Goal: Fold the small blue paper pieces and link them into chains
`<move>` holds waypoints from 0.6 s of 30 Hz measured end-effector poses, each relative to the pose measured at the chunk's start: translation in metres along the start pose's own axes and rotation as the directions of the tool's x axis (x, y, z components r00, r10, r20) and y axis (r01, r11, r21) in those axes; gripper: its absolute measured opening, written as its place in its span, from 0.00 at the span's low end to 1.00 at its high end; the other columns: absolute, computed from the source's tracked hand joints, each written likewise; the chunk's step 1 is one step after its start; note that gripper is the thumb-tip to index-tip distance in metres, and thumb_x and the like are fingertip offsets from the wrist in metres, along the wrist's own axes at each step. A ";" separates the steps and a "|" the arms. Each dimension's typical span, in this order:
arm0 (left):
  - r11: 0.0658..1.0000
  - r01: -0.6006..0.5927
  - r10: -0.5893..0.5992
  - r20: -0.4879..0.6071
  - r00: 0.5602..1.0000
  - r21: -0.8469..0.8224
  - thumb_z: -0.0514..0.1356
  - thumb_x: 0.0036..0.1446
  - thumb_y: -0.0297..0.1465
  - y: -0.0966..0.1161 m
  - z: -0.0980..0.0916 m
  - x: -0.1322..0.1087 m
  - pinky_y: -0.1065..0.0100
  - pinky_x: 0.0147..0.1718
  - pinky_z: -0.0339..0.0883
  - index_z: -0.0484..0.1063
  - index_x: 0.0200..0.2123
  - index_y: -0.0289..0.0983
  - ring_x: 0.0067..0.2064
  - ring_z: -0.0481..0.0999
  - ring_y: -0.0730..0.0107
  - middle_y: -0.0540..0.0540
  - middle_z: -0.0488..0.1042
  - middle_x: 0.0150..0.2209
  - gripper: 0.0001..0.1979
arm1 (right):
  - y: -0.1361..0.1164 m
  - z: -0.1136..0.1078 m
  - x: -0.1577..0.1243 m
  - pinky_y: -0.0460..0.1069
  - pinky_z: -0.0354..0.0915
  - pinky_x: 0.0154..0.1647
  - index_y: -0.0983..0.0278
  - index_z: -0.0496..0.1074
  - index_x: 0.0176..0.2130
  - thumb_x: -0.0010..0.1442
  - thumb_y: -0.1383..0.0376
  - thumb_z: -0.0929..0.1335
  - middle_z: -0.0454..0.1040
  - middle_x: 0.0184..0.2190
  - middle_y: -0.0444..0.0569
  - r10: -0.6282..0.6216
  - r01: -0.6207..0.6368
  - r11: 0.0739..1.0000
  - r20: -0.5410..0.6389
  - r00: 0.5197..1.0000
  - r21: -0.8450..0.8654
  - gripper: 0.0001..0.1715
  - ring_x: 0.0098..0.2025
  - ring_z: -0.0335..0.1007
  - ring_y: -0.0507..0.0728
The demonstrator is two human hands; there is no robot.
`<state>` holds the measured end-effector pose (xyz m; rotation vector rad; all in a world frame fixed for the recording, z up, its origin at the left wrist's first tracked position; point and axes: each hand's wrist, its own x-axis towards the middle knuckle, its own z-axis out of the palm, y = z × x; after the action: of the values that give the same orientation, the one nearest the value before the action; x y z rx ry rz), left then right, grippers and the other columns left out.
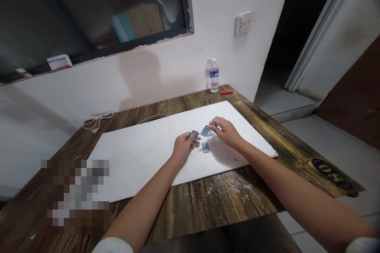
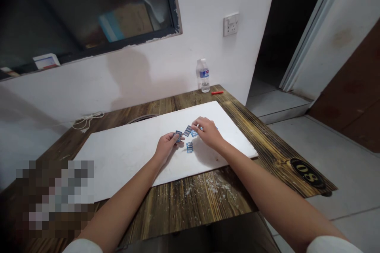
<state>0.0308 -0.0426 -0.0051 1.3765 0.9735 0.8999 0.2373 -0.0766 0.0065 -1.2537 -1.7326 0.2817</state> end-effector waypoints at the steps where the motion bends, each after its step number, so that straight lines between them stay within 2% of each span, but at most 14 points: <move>1: 1.000 0.004 -0.004 -0.014 1.000 -0.003 0.66 0.49 0.47 0.000 0.000 0.000 0.74 0.23 0.64 0.78 0.37 0.32 0.28 0.78 0.70 0.38 0.80 0.36 0.23 | 0.001 -0.001 0.001 0.51 0.57 0.39 0.62 0.69 0.32 0.65 0.63 0.64 0.72 0.33 0.48 -0.001 0.001 1.000 0.017 1.000 0.002 0.10 0.36 0.65 0.56; 5: 0.999 0.012 -0.013 -0.028 1.000 -0.032 0.67 0.48 0.46 -0.001 -0.001 0.001 0.73 0.24 0.65 0.78 0.39 0.32 0.27 0.78 0.70 0.38 0.81 0.35 0.23 | -0.001 -0.002 0.001 0.51 0.56 0.40 0.62 0.69 0.32 0.65 0.64 0.63 0.72 0.33 0.48 0.012 -0.001 0.997 0.142 0.990 -0.082 0.10 0.38 0.65 0.57; 10: 0.998 0.017 -0.019 -0.028 0.999 -0.059 0.69 0.45 0.45 -0.001 0.000 0.000 0.70 0.26 0.69 0.78 0.38 0.31 0.27 0.77 0.70 0.37 0.81 0.36 0.24 | -0.007 0.002 -0.004 0.52 0.52 0.42 0.62 0.72 0.33 0.63 0.66 0.66 0.73 0.37 0.49 0.002 0.101 0.959 0.363 0.932 -0.265 0.06 0.42 0.64 0.58; 13: 0.998 0.020 -0.022 -0.033 0.999 -0.060 0.69 0.44 0.44 0.000 0.001 -0.001 0.67 0.29 0.72 0.78 0.37 0.30 0.27 0.77 0.69 0.37 0.81 0.35 0.23 | -0.008 0.006 -0.007 0.53 0.51 0.43 0.62 0.74 0.34 0.62 0.65 0.69 0.74 0.39 0.50 -0.004 0.149 0.927 0.390 0.921 -0.344 0.03 0.44 0.63 0.59; 18: 0.998 0.017 -0.018 -0.021 1.000 -0.067 0.70 0.45 0.43 0.000 0.001 -0.002 0.66 0.30 0.74 0.78 0.36 0.30 0.28 0.77 0.69 0.38 0.81 0.34 0.22 | -0.012 0.008 -0.007 0.54 0.51 0.43 0.62 0.75 0.34 0.60 0.63 0.71 0.74 0.39 0.50 0.032 0.154 0.901 0.417 0.908 -0.405 0.04 0.45 0.63 0.61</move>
<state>0.0310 -0.0448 -0.0051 1.3019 0.9624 0.9283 0.2240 -0.0851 0.0061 -1.5284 -2.2906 0.1325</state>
